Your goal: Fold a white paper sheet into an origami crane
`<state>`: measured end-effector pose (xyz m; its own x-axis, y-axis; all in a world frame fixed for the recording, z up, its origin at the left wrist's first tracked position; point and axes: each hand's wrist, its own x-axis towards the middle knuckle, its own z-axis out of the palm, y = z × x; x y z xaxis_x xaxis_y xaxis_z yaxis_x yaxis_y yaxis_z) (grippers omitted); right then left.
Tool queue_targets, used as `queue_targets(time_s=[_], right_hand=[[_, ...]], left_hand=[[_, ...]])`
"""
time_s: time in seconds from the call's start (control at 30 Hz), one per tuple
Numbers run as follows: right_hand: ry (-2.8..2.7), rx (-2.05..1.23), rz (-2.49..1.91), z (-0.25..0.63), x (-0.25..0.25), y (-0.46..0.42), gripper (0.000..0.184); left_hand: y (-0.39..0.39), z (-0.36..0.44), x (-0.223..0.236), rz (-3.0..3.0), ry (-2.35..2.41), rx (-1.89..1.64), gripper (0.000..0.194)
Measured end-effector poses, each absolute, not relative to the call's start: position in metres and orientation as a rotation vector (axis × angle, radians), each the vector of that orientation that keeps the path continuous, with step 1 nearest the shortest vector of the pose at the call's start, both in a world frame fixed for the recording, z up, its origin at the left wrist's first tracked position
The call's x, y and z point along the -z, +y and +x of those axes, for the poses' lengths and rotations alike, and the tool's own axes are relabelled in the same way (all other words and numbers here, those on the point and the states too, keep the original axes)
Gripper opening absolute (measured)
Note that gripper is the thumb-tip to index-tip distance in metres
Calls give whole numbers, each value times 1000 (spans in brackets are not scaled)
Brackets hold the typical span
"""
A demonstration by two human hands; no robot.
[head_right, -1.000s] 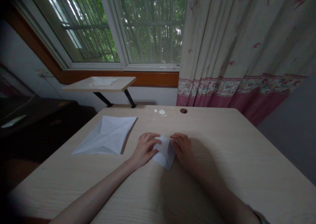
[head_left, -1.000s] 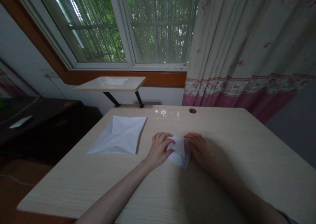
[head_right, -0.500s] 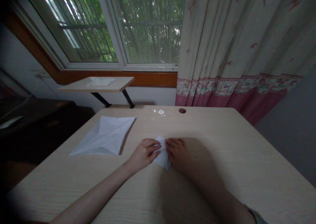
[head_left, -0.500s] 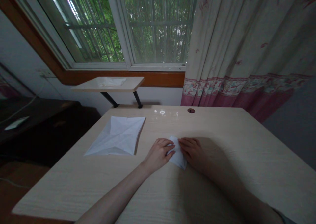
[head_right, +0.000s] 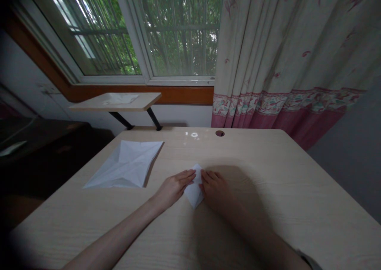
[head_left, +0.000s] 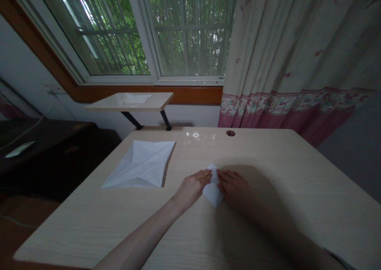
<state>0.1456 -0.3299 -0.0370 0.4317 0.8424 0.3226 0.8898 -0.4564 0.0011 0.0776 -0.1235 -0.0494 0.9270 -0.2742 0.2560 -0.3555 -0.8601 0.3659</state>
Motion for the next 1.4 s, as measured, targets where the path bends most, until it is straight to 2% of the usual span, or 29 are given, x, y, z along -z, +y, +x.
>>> queue_targets(time_s=[0.17,0.5,0.77,0.83,1.0,1.3,1.4], right_hand=[[-1491,412,-2534,145,37,-331,31],[-1434,250,-2508,139,27,-336,41],[-1434,224,-2479,141,30,-339,46],[-1424,219,-2488,139,29,-338,47],[-1397,182,-2537,133,23,-335,51],[-1399,155,-2533,128,23,-336,61],[-1384,146,-2501,135,30,-338,56]], left_hand=[[-130,73,37,2678,-414,-198,36],[-123,63,28,2697,-488,-38,62],[-119,64,20,2682,-486,42,71],[-116,67,19,2662,-507,74,67],[-108,74,22,2589,-524,87,42],[-108,81,28,2562,-476,-79,34],[-110,82,29,2588,-464,-142,32]])
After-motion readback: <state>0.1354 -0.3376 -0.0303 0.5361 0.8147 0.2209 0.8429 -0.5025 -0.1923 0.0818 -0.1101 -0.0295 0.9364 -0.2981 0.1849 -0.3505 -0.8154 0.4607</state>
